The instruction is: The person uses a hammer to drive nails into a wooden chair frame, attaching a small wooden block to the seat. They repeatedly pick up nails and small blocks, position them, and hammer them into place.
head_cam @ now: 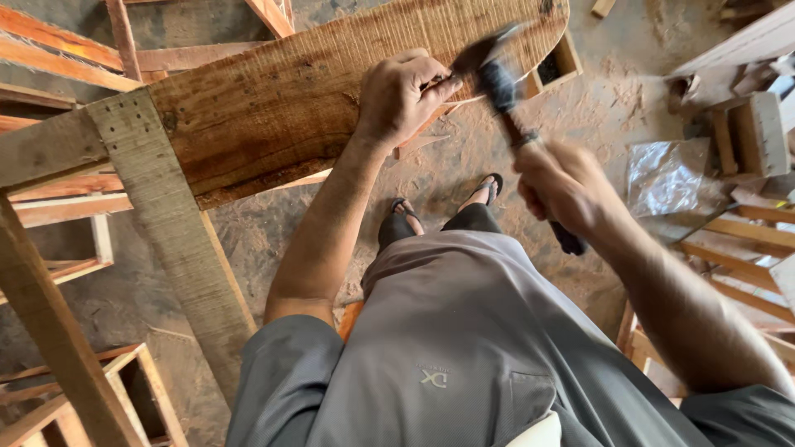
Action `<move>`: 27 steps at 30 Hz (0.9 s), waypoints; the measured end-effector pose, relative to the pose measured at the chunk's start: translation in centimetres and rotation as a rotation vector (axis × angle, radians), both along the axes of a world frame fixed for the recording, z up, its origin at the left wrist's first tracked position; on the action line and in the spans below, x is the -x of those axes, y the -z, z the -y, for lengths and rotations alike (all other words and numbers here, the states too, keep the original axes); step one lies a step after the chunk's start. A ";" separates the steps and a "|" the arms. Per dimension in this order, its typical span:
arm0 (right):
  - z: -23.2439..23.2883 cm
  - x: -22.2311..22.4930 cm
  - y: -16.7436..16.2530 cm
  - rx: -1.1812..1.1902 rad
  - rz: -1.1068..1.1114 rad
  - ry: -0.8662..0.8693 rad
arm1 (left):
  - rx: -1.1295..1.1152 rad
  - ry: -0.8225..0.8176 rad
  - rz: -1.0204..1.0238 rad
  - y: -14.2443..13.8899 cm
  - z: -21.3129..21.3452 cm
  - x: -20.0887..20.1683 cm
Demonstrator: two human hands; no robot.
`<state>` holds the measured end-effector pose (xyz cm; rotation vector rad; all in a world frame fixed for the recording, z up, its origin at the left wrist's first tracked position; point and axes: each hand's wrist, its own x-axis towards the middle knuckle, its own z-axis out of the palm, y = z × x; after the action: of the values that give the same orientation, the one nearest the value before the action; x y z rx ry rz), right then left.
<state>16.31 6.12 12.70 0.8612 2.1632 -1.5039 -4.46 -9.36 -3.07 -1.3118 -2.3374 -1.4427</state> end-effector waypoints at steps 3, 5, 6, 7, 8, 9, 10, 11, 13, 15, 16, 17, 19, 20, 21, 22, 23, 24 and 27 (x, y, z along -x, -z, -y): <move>-1.1 0.3 0.4 0.057 -0.071 0.138 | 0.020 -0.008 -0.028 -0.3 -0.2 -0.1; -1.9 -0.7 1.1 -0.114 -0.169 -0.026 | 0.022 -0.012 -0.011 -0.3 -0.2 -0.1; -2.4 -1.4 1.6 -0.198 -0.222 -0.092 | 0.018 -0.010 -0.004 -0.2 -0.2 -0.2; -2.7 -2.0 2.3 -0.282 -0.278 -0.150 | 0.014 -0.001 -0.001 -0.1 -0.2 -0.2; -3.1 -2.4 3.1 -0.370 -0.335 -0.210 | 0.007 0.007 0.000 0.0 -0.3 -0.2; -3.4 -2.5 4.0 -0.463 -0.394 -0.272 | 0.037 0.006 0.001 0.2 -0.3 -0.2; -3.6 -2.4 4.8 -0.329 -0.256 -0.171 | 0.065 0.001 -0.001 0.2 -0.4 -0.2; -3.8 -2.2 5.1 -0.239 -0.147 -0.120 | 0.096 -0.010 -0.002 0.3 -0.4 -0.1; -4.1 -1.7 4.1 -0.138 -0.099 -0.052 | 0.097 0.034 0.037 0.4 -0.3 0.1; -4.0 -1.4 1.0 -0.088 -0.280 0.013 | 0.026 0.034 0.074 0.4 0.0 0.4; -4.0 -1.8 -1.6 -0.060 -0.447 0.058 | -0.049 0.026 0.083 0.5 0.1 0.6; -4.0 -1.8 -3.7 -0.039 -0.609 0.097 | -0.122 0.018 0.086 0.5 0.3 0.9; -3.2 -3.0 -7.2 0.066 -0.959 0.124 | -0.433 0.095 0.257 0.7 0.6 1.3; -2.6 -2.8 -7.1 0.098 -1.020 0.113 | -0.592 0.133 0.344 0.8 0.7 1.4; -2.2 -2.7 -6.4 0.087 -0.917 0.097 | -0.594 0.121 0.388 1.0 0.7 1.5; -1.8 -2.3 -4.7 0.024 -0.669 0.066 | -0.596 0.114 0.429 1.1 0.6 1.7; -1.0 -1.0 -1.2 -0.055 -0.352 0.004 | -0.604 0.111 0.458 1.3 0.5 1.8; -0.9 -0.7 1.5 -0.030 -0.190 -0.002 | -0.601 0.094 0.450 1.5 0.5 1.9; -4.5 -2.2 4.0 0.046 -0.296 0.123 | -0.579 0.089 0.469 1.8 0.1 2.0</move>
<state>18.53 10.64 8.70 0.8133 2.3044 -1.8354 -6.42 -9.51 -4.83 -0.9977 -1.8322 -2.4266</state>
